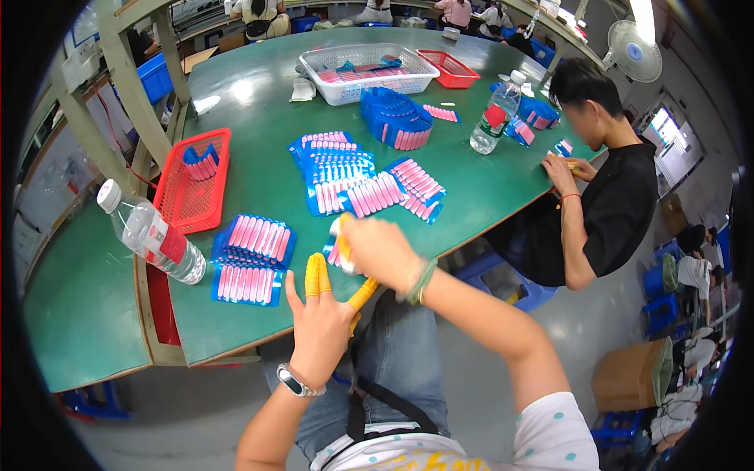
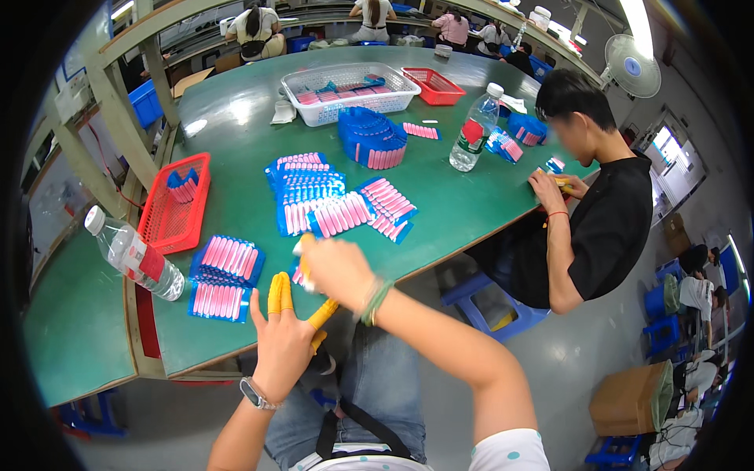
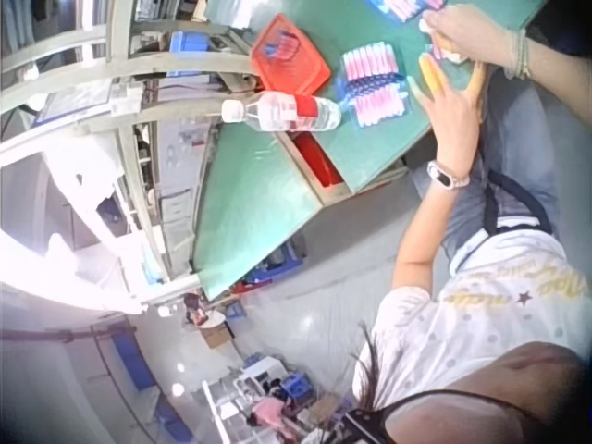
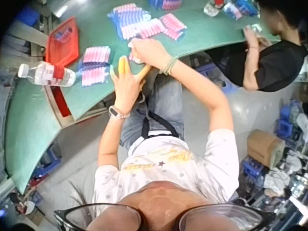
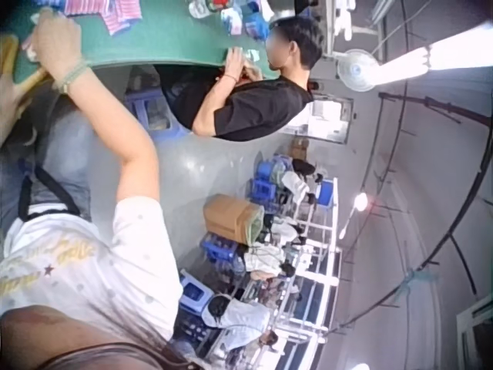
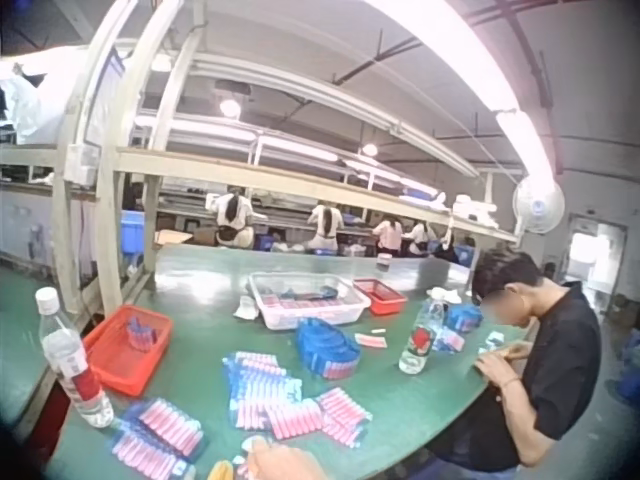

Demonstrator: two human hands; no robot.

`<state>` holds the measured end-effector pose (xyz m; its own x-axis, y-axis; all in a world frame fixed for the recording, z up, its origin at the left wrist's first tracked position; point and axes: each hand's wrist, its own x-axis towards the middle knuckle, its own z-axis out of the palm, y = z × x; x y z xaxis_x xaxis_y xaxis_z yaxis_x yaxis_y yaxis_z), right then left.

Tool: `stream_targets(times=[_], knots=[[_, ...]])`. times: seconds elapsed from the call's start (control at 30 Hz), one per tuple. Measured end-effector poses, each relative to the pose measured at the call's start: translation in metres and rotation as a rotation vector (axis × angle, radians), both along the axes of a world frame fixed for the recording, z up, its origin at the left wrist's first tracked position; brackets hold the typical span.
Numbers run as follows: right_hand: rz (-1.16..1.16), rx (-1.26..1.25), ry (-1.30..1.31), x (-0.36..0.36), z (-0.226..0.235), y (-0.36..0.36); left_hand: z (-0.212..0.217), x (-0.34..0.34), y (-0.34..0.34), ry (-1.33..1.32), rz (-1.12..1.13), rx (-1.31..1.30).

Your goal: The person cleans small pink and blue plastic components by wiping them with a damp cloth while wearing finger cots.

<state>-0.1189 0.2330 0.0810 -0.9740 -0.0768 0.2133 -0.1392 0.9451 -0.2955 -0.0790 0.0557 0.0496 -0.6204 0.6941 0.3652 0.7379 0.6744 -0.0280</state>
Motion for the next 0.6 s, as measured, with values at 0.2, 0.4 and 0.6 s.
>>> stream_targets(times=[0.2,0.4,0.6], knots=[[-0.041,-0.038,0.036,-0.016,0.0,0.006,0.002,0.001,-0.002,0.019,0.009,-0.007],[0.101,0.006,-0.018,0.0,0.0,-0.006,-0.001,0.001,-0.003,-0.054,0.024,-0.037],[0.207,0.01,0.094,0.006,-0.004,-0.021,-0.001,0.002,-0.003,-0.057,0.004,-0.052]])
